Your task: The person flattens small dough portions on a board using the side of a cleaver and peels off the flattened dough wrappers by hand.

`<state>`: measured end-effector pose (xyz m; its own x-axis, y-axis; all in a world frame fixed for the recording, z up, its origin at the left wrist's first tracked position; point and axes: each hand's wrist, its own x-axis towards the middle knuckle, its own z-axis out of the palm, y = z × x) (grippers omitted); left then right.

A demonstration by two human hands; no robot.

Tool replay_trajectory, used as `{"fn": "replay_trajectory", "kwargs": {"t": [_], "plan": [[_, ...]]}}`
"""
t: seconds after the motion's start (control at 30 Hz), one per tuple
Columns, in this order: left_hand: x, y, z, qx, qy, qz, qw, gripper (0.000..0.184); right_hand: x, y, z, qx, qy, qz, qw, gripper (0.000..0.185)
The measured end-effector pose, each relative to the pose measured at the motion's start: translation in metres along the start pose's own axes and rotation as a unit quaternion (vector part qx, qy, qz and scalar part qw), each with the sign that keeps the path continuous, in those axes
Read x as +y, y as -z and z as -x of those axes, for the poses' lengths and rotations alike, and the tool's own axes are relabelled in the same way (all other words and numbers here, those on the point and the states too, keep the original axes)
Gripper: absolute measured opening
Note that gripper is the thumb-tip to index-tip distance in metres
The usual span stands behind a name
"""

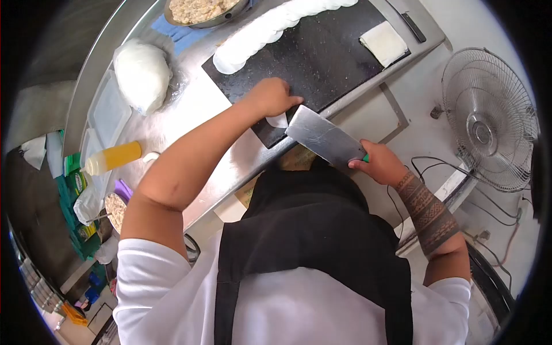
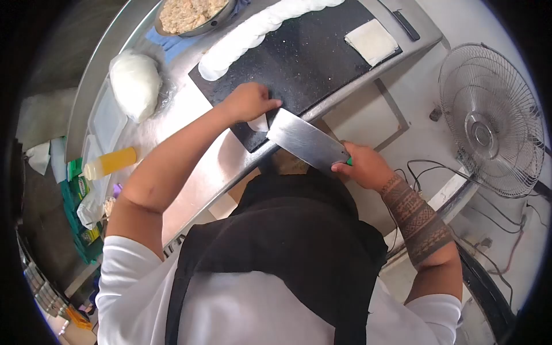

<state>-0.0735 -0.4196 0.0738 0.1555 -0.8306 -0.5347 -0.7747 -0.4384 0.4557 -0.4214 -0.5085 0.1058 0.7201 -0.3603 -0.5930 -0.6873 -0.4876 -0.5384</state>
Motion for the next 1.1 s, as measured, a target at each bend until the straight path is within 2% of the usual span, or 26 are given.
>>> {"fn": "replay_trajectory", "kwargs": {"t": [0.07,0.13,0.2,0.23,0.3,0.4,0.5,0.57,0.7,0.83,0.97,1.1], "plan": [[-0.028,-0.020,0.010,0.156,-0.019,0.029,0.987,0.023,0.001,0.005,-0.001,0.034,0.009,-0.029,0.999,0.053],[-0.033,-0.020,0.025,0.170,0.042,0.162,0.971,0.020,0.014,0.008,-0.019,0.105,0.017,-0.074,0.992,0.052],[-0.036,-0.023,0.034,0.162,0.084,0.282,0.942,0.034,0.012,0.003,-0.047,0.172,0.056,-0.112,0.977,0.053],[-0.036,-0.028,0.034,0.173,0.096,0.333,0.922,0.033,0.008,-0.003,-0.065,0.206,0.076,-0.131,0.967,0.053],[-0.033,-0.037,0.036,0.192,0.119,0.433,0.873,0.033,-0.006,-0.029,-0.104,0.209,0.073,-0.147,0.964,0.055],[-0.002,-0.024,0.057,0.212,0.109,0.373,0.897,0.034,-0.062,-0.064,-0.103,0.152,0.061,-0.103,0.981,0.054],[0.004,-0.018,0.056,0.240,0.056,0.313,0.917,0.035,-0.069,-0.082,-0.087,0.049,0.070,-0.075,0.993,0.053],[0.021,0.003,0.052,0.245,0.028,0.279,0.928,0.034,-0.071,-0.074,-0.068,0.021,0.048,-0.093,0.994,0.052],[0.088,0.075,0.015,0.290,-0.119,0.191,0.930,0.035,-0.040,-0.054,-0.045,0.058,0.042,-0.165,0.984,0.054],[0.168,0.155,-0.056,0.353,-0.207,0.209,0.888,0.039,-0.016,-0.028,-0.006,0.132,0.025,-0.304,0.943,0.057],[0.202,0.202,-0.160,0.375,-0.189,0.265,0.868,0.038,0.008,-0.019,0.035,0.174,-0.064,-0.333,0.925,0.051],[0.156,0.171,-0.281,0.389,-0.083,0.209,0.893,0.039,0.031,-0.042,0.061,0.228,-0.098,-0.395,0.885,0.044]]}}
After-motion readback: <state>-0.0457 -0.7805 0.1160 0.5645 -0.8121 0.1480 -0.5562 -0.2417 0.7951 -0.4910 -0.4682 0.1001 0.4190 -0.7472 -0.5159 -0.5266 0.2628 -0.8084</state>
